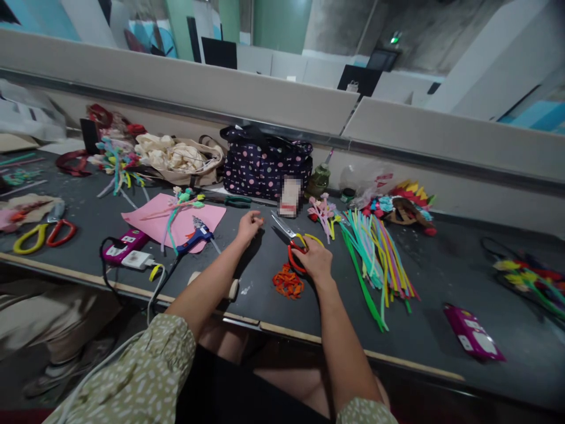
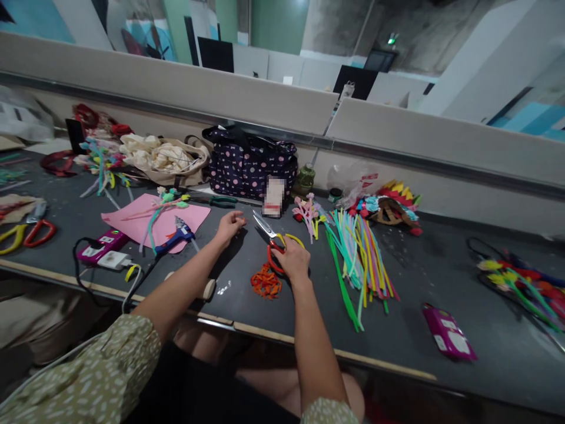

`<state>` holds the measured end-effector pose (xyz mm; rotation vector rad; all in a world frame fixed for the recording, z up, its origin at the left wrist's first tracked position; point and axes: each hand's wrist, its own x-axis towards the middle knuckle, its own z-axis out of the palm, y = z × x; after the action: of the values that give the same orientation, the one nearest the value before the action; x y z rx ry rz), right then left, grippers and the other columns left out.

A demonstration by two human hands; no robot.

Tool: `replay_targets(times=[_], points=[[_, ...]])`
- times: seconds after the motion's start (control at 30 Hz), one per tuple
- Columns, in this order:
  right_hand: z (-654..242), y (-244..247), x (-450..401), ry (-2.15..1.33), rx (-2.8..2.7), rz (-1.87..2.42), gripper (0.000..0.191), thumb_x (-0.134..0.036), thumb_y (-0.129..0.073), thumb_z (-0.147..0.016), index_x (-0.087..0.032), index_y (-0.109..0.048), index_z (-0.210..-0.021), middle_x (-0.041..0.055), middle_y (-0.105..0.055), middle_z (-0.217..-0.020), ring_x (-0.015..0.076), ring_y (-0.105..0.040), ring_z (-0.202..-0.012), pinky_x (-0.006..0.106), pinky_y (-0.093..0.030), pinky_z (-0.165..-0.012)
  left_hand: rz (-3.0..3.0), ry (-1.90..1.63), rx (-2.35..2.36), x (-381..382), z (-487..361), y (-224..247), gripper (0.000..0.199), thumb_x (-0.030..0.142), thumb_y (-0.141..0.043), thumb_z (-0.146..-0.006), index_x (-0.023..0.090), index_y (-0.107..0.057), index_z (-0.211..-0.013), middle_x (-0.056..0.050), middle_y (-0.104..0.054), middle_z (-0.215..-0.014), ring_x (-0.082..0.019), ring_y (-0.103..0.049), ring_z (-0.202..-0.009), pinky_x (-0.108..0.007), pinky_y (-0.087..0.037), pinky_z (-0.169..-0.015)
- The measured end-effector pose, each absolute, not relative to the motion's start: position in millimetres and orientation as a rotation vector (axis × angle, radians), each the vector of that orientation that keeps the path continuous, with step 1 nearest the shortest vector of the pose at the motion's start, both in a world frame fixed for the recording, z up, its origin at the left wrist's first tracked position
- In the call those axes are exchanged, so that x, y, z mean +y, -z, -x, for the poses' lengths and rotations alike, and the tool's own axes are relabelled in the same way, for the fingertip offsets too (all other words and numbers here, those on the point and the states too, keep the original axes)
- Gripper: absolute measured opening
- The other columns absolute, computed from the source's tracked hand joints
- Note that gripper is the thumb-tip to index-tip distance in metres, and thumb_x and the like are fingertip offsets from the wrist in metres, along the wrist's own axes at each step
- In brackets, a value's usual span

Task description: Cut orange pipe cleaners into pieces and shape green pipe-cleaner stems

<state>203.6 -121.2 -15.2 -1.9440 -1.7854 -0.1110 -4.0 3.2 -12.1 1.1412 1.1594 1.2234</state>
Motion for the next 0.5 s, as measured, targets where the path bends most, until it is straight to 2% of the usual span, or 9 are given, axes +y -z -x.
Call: replay_targets(times=[0.13,0.33,0.5], points=[[-203,18,-120,0.056,-1.744,1.928,0.047,-0.046,-0.068,-0.077,-0.023,-0.064,-0.118,0.0077,-0.070,-0.113,0.0257,-0.067,-0.099,0.035,-0.051,-0.081,-0.947,-1.218,1.065,4,5,8,0.015,0.014,-0.066,-0.071,0.014,-0.060,-0.085,-0.002,-0.063,-0.069,-0.008,-0.052,-0.051,-0.018,-0.039,-0.048],[-201,21,-119,-0.037,-1.753,1.869,0.048,-0.047,-0.069,-0.075,-0.025,-0.066,-0.117,0.0066,-0.071,-0.113,0.0264,-0.067,-0.101,0.038,-0.053,-0.085,-0.738,-1.193,0.918,1,8,0,0.017,0.012,-0.073,-0.068,0.013,-0.059,-0.078,-0.001,-0.063,-0.070,-0.005,-0.052,-0.050,-0.016,-0.042,-0.048],[-200,23,-119,-0.051,-1.760,1.835,0.047,-0.046,-0.070,-0.075,-0.025,-0.066,-0.117,0.0071,-0.070,-0.115,0.0257,-0.067,-0.102,0.038,-0.053,-0.088,-0.653,-1.182,0.873,2,8,0,0.015,0.008,-0.072,-0.070,0.012,-0.061,-0.079,-0.001,-0.064,-0.070,-0.005,-0.054,-0.050,-0.015,-0.043,-0.046]])
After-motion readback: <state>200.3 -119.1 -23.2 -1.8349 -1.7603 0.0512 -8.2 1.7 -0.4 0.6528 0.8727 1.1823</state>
